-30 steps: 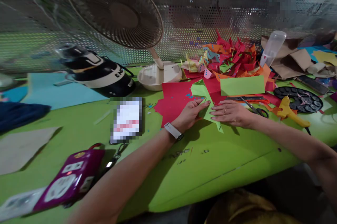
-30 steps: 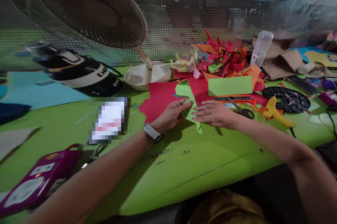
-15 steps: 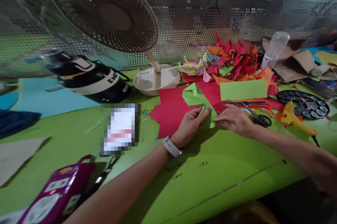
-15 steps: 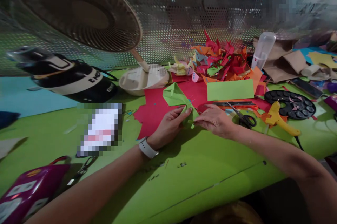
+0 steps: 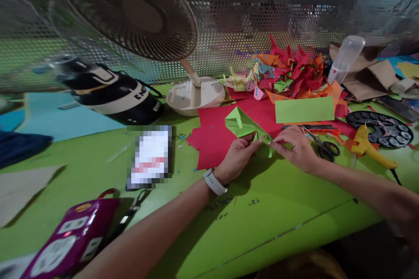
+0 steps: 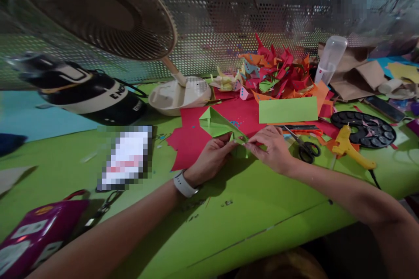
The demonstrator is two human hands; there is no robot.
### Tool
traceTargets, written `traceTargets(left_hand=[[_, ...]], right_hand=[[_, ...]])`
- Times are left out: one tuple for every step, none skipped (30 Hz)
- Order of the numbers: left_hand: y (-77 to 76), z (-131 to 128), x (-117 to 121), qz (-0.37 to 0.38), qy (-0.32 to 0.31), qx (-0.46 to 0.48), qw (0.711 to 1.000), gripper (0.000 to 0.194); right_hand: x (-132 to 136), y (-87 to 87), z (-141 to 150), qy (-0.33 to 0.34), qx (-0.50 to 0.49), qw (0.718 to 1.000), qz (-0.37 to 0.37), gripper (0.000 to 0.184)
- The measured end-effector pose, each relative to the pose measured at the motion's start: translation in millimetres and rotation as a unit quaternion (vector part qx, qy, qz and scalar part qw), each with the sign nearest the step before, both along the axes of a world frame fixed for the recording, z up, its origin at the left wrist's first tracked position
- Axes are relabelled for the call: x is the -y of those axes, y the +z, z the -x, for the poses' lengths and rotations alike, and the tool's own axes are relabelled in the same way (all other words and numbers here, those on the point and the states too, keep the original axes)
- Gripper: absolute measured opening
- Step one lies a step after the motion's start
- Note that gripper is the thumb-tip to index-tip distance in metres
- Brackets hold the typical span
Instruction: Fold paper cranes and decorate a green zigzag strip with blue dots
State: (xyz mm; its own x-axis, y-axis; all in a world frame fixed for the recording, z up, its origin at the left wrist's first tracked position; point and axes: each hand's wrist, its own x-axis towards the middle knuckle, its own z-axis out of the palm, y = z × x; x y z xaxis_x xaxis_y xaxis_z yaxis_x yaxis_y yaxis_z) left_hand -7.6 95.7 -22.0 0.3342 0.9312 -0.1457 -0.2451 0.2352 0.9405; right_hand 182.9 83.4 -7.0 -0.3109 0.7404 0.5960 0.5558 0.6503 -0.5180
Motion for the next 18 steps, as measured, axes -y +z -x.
traceTargets(left_hand=[[-0.4, -0.1, 0.3, -0.003, 0.000, 0.004, 1.000, 0.040], [-0.7, -0.2, 0.6, -0.005, -0.002, 0.009, 1.000, 0.039], [-0.8, -0.4, 0.8, -0.007, -0.004, 0.013, 1.000, 0.038], [-0.8, -0.5, 1.1, -0.006, -0.006, 0.017, 1.000, 0.037], [-0.8, -0.6, 1.2, -0.002, -0.007, 0.021, 1.000, 0.037], [-0.8, -0.6, 1.4, 0.004, -0.005, 0.027, 1.000, 0.036], [-0.8, -0.5, 1.4, 0.012, 0.000, 0.030, 0.999, 0.036], [-0.7, -0.4, 1.4, 0.024, 0.004, 0.033, 0.999, 0.035], [-0.6, -0.3, 1.4, 0.038, 0.008, 0.035, 0.999, 0.035], [-0.4, -0.3, 1.4, 0.051, 0.012, 0.039, 0.998, 0.035], [0.0, -0.5, 1.4, 0.062, 0.015, 0.043, 0.997, 0.035], [0.5, -0.9, 1.5, 0.066, 0.014, 0.047, 0.997, 0.034], [1.1, -1.4, 1.7, 0.064, 0.010, 0.050, 0.997, 0.034], [1.9, -2.1, 1.9, 0.055, 0.007, 0.051, 0.997, 0.033], [2.9, -2.9, 2.3, 0.045, 0.000, 0.050, 0.998, 0.032], [3.8, -3.6, 2.8, 0.037, -0.008, 0.048, 0.998, 0.032], [4.8, -4.3, 3.3, 0.031, -0.015, 0.046, 0.998, 0.032], [5.8, -4.9, 3.8, 0.029, -0.019, 0.046, 0.998, 0.033]], right_hand=[[0.5, -0.2, 0.5, -0.008, -0.009, 1.000, 0.008, 0.023], [0.7, -0.7, 0.8, -0.013, -0.020, 1.000, 0.015, 0.023], [0.6, -1.4, 1.1, -0.015, -0.031, 0.999, 0.023, 0.021], [0.2, -2.3, 1.2, -0.014, -0.043, 0.998, 0.033, 0.020], [-0.4, -3.5, 1.2, -0.014, -0.053, 0.998, 0.044, 0.018], [-1.3, -4.8, 1.1, -0.015, -0.063, 0.996, 0.056, 0.017], [-2.4, -6.0, 0.9, -0.017, -0.070, 0.995, 0.070, 0.016], [-3.5, -7.0, 0.8, -0.018, -0.075, 0.993, 0.088, 0.017], [-4.6, -7.8, 0.6, -0.017, -0.079, 0.991, 0.108, 0.017], [-5.5, -8.2, 0.4, -0.015, -0.082, 0.988, 0.128, 0.018], [-6.3, -8.3, 0.3, -0.012, -0.085, 0.985, 0.148, 0.018], [-6.8, -8.1, 0.3, -0.009, -0.088, 0.982, 0.166, 0.019], [-7.0, -7.7, 0.3, -0.006, -0.092, 0.979, 0.180, 0.019], [-7.1, -7.3, 0.4, -0.005, -0.097, 0.977, 0.190, 0.020], [-7.1, -7.0, 0.6, -0.004, -0.102, 0.975, 0.198, 0.020], [-7.1, -6.8, 0.8, -0.003, -0.105, 0.973, 0.204, 0.021], [-7.1, -6.8, 0.9, -0.003, -0.108, 0.972, 0.208, 0.021], [-7.0, -6.9, 1.1, -0.004, -0.112, 0.971, 0.212, 0.021]])
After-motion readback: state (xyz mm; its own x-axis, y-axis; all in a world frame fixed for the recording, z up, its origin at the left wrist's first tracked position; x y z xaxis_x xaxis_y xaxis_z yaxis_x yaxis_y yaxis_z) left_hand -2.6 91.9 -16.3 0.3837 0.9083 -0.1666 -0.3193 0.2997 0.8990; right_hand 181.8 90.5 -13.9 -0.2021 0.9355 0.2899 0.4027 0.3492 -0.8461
